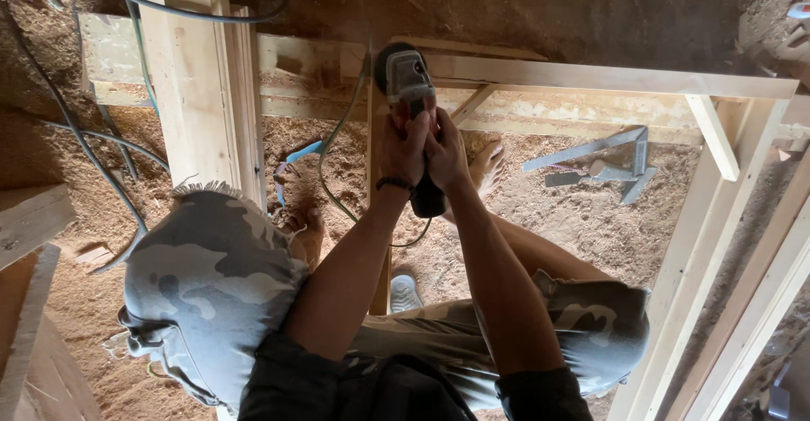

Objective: The person uses a circular saw to cut wood and then uses an angle grinder to sand the edges of a wooden frame.

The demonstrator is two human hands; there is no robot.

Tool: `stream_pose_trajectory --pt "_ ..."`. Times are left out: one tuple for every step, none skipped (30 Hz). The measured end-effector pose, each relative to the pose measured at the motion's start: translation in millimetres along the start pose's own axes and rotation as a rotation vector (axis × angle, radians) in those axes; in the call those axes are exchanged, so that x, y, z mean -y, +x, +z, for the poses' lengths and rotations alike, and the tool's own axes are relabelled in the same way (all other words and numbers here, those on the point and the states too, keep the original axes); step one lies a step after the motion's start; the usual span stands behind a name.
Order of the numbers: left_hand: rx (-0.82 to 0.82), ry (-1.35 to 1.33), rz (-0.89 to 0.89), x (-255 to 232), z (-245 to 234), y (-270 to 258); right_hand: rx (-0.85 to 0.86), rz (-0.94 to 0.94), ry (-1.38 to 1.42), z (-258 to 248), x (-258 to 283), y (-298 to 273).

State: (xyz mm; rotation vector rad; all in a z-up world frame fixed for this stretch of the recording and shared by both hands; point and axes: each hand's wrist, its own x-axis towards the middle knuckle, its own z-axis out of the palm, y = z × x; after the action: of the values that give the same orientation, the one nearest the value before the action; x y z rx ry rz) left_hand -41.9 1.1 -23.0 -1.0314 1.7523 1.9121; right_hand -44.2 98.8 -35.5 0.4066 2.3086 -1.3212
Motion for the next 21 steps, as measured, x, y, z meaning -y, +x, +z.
stream_pose_trajectory --pt "0.006 0.053 -0.011 -3.2 -0.9 -1.9 -0.016 0.002 0.021 -2.9 -9.6 0.2" --pt "0.013 0.106 -0.021 -6.5 -1.4 -4.0 -0.031 0.004 0.042 -6.4 -19.3 0.4" --pt "0.017 0.108 -0.021 -0.8 2.6 -2.0 -0.036 0.005 0.043 -10.8 -20.5 2.5" --pt "0.034 0.136 -0.025 4.9 7.1 -0.3 -0.035 0.035 0.033 -15.8 -21.9 4.5" --pt "0.053 0.166 -0.027 10.8 11.8 1.6 -0.038 0.066 0.026 -20.8 -23.7 6.3" --pt "0.061 0.17 -0.025 15.6 16.3 2.6 -0.046 0.067 0.029 -26.0 -27.0 4.0" --pt "0.061 0.219 -0.034 19.9 20.5 4.1 -0.055 0.09 0.017 -30.7 -30.0 1.8" --pt "0.062 0.268 -0.043 24.1 24.4 5.7 -0.063 0.112 0.006 -35.2 -32.9 -0.3" --pt "0.061 0.269 -0.04 23.2 30.3 1.9 -0.064 0.11 0.009 -38.2 -32.7 -2.6" --pt "0.076 0.275 -0.047 22.5 35.9 -1.7 -0.074 0.145 -0.008 -40.9 -32.7 -4.8" --pt "0.091 0.282 -0.057 23.3 40.6 -6.5 -0.083 0.185 -0.024 -42.5 -33.6 -8.9" --pt "0.091 0.286 -0.057 17.9 44.9 -9.0 -0.083 0.186 -0.02 -46.5 -47.1 -4.7" --pt "0.112 0.271 -0.039 13.3 50.3 -12.6 -0.102 0.182 -0.001 -51.6 -61.7 -2.2" --pt "0.133 0.256 -0.021 8.7 56.2 -16.0 -0.121 0.177 0.019 -57.0 -76.6 0.3" --pt "0.141 0.26 -0.022 9.6 62.0 -15.6 -0.128 0.183 0.021 -61.2 -80.6 2.7" --pt "0.155 0.276 -0.011 10.4 67.9 -15.2 -0.15 0.157 0.08 -65.4 -84.6 4.9" --pt "0.167 0.29 0.003 10.7 73.3 -13.9 -0.172 0.128 0.139 -69.2 -88.0 8.4" --pt "0.173 0.293 0.004 11.6 78.7 -13.8 -0.178 0.13 0.141 -73.9 -93.1 11.1" --pt "0.175 0.304 0.01 11.2 84.5 -12.5 -0.184 0.12 0.151 -79.0 -97.5 15.3" --pt "0.178 0.315 0.016 10.8 90.6 -11.0 -0.19 0.11 0.161 -84.2 -101.8 20.0" --pt "0.186 0.32 0.017 9.2 96.6 -12.8 -0.198 0.114 0.164 -89.8 -104.2 19.5"
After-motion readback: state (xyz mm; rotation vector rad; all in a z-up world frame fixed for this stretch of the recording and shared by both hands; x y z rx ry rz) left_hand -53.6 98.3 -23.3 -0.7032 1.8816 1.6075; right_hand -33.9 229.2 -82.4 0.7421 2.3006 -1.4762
